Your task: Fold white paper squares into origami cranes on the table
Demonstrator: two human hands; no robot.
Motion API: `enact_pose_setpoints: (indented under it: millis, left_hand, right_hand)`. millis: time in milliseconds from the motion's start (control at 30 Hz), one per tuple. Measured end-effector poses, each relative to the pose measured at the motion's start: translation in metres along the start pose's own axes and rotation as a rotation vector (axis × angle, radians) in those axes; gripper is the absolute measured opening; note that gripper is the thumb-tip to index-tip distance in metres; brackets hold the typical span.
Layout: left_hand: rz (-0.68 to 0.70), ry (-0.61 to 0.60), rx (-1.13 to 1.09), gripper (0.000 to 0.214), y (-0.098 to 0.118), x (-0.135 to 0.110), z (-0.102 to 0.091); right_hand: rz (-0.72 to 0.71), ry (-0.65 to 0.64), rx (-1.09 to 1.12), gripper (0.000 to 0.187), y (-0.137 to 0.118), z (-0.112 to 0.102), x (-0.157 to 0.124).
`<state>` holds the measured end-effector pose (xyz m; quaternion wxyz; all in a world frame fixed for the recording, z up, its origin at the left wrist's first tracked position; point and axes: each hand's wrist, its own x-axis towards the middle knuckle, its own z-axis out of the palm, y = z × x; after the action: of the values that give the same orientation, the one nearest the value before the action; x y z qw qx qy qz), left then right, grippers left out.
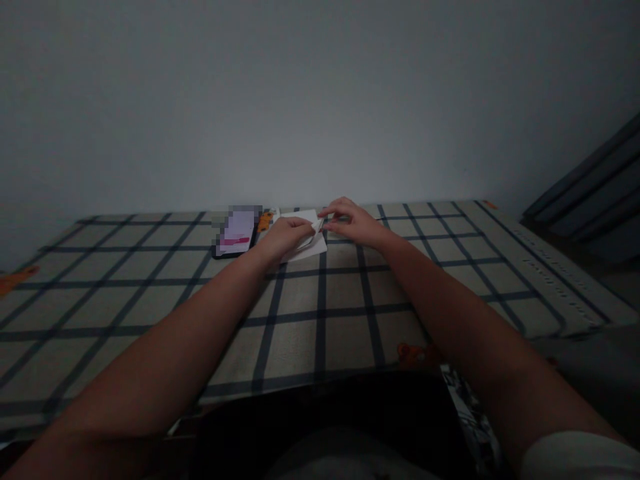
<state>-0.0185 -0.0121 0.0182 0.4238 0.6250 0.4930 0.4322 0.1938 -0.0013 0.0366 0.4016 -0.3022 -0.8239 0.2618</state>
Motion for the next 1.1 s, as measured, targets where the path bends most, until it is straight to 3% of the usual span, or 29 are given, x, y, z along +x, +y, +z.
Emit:
enact_pose_setpoints:
  millis: [100, 333, 500, 667, 867, 1100]
  left_hand:
    - [0.046, -0.028, 0.148, 0.019, 0.004, -0.004, -0.001]
    - [-0.015, -0.232, 0.059, 0.026, 0.007, -0.009, 0.002]
    - [-0.053, -0.298, 0.077, 0.031, 0.009, -0.011, 0.0]
    - [-0.105, -0.258, -0.094, 0.021, 0.014, -0.012, 0.002]
    - [-0.134, -0.274, -0.139, 0.019, 0.011, -0.011, 0.003]
    - [-0.071, -0.249, 0.017, 0.025, 0.02, -0.017, 0.008]
  right_hand:
    - [-0.042, -0.07, -0.089, 0.015, 0.005, -0.001, -0.001]
    - [-0.025, -0.144, -0.166, 0.012, 0.017, -0.006, 0.0]
    - [0.026, -0.135, -0.205, 0.012, 0.012, -0.011, -0.001]
    - [0.019, -0.119, -0.027, 0.016, 0.007, -0.013, -0.001]
    - [0.101, -0.176, -0.036, 0.016, 0.007, -0.009, -0.001]
    - [0.08, -0.128, -0.161, 0.014, 0.007, -0.005, -0.001]
